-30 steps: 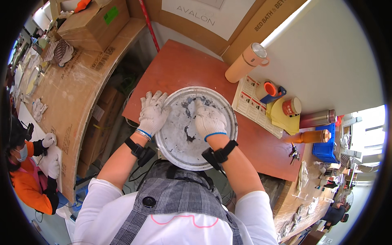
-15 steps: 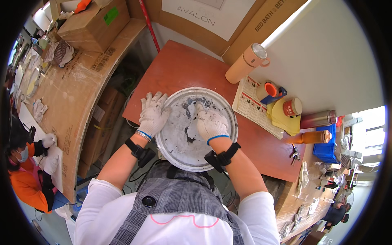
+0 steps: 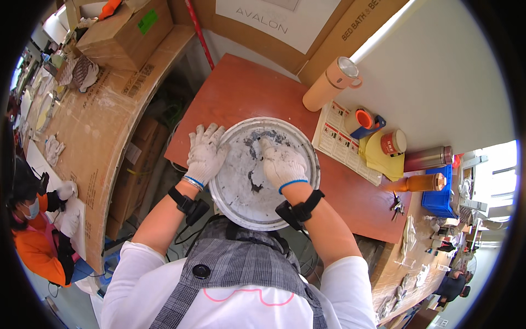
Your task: Applying a substance, likely adhesive or sealant, to the rim of a lid using a scraper tool.
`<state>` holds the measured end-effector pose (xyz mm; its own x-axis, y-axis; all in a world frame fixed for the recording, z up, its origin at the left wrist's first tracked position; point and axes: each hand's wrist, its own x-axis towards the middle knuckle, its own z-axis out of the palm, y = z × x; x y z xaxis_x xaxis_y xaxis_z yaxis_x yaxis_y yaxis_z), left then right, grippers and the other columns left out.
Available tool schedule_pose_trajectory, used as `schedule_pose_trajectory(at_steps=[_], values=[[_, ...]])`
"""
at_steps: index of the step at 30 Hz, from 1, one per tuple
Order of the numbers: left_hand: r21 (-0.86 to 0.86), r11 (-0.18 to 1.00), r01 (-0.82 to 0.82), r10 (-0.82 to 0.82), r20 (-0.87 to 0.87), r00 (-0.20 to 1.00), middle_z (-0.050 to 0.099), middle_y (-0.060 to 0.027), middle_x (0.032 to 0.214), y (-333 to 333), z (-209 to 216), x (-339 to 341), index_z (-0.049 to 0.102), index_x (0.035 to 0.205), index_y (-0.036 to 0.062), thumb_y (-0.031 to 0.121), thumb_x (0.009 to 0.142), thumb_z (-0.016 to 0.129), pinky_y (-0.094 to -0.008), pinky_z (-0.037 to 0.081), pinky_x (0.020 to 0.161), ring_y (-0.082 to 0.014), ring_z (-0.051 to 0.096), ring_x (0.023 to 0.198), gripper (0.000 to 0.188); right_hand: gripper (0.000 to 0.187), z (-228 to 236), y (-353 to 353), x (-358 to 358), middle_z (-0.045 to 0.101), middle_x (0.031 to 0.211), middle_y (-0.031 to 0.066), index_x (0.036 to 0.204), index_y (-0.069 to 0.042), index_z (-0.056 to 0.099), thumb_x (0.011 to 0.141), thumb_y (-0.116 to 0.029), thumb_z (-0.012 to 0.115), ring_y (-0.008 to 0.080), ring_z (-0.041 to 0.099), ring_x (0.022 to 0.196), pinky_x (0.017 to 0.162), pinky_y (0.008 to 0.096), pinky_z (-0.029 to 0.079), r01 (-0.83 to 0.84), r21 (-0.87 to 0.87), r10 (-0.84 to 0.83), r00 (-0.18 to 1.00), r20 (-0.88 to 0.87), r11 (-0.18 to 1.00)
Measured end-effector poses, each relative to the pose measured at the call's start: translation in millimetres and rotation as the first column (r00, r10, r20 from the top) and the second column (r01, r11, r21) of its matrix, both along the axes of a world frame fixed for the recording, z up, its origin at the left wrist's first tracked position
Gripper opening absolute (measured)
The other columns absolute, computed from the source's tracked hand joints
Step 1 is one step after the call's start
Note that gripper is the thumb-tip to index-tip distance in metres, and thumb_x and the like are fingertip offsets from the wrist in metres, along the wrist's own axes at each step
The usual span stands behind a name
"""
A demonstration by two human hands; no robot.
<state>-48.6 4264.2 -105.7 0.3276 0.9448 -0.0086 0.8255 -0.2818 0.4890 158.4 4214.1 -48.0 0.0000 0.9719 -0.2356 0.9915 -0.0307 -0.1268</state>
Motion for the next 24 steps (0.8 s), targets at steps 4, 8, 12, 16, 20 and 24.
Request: schedule_pose_trajectory(at_steps=[4,8,12,16,20,24], values=[[0.006,1.0,-0.008,0.008,-0.012,1.0,0.04,-0.0144,0.148,4,0,0,0.048,0.14,0.009,0.037,0.092,0.052,-0.0532,0.012,0.118,-0.0421,0.021,0.142,0.056,0.039,2,10,-5,0.068,0.097,0.0215,0.123,-0.011,0.06,0.1,-0.027,0.033,0.0396,0.065,0.091,0.084,0.0493,0.049,0.075,-0.017,-0.075,0.997,0.016,0.997],[0.019,1.0,-0.021,0.02,0.023,1.0,0.04,-0.0144,0.148,0,-6,0,0.049,0.139,0.009,0.037,0.092,0.052,-0.0534,0.012,0.118,-0.0421,0.021,0.141,0.055,0.042,1,4,-5,0.068,0.098,0.0233,0.123,-0.009,0.059,0.102,-0.03,0.03,0.0406,0.065,0.092,0.086,0.05,0.048,0.036,0.036,-0.034,0.999,-0.042,0.999],[0.016,1.0,-0.018,0.018,0.021,1.0,0.039,-0.0149,0.149,-2,-5,-1,0.049,0.139,0.0089,0.036,0.092,0.052,-0.0535,0.012,0.118,-0.0422,0.022,0.141,0.055,0.049,4,-2,-11,0.067,0.099,0.0243,0.117,-0.004,0.062,0.103,-0.035,0.027,0.0411,0.064,0.093,0.087,0.0514,0.047,0.082,0.067,-0.081,0.997,-0.02,0.994],[0.024,1.0,-0.016,0.015,0.044,0.999,0.039,-0.0151,0.149,-1,-7,2,0.05,0.138,0.009,0.036,0.092,0.052,-0.0538,0.011,0.117,-0.0425,0.022,0.141,0.054,0.056,15,9,-13,0.067,0.102,0.0241,0.11,-0.001,0.065,0.103,-0.039,0.025,0.0425,0.063,0.094,0.088,0.0526,0.046,0.108,-0.069,-0.113,0.991,-0.071,0.992],[0.019,1.0,-0.017,0.017,0.025,1.0,0.039,-0.0151,0.149,-3,-8,-3,0.049,0.139,0.0091,0.036,0.092,0.052,-0.0533,0.011,0.118,-0.0425,0.022,0.141,0.054,0.057,16,-13,-23,0.067,0.102,0.0245,0.105,-0.002,0.067,0.103,-0.04,0.024,0.0431,0.063,0.094,0.087,0.0525,0.046,0.158,0.019,-0.157,0.987,-0.022,0.987],[0.001,1.0,0.001,-0.001,0.015,1.0,0.038,-0.0148,0.149,-2,0,4,0.048,0.14,0.0094,0.037,0.092,0.051,-0.0523,0.01,0.118,-0.0419,0.021,0.142,0.055,0.056,10,-2,-11,0.067,0.103,0.0236,0.108,-0.004,0.067,0.103,-0.039,0.024,0.0421,0.063,0.095,0.087,0.0525,0.046,0.072,0.005,-0.072,0.997,-0.038,0.997]])
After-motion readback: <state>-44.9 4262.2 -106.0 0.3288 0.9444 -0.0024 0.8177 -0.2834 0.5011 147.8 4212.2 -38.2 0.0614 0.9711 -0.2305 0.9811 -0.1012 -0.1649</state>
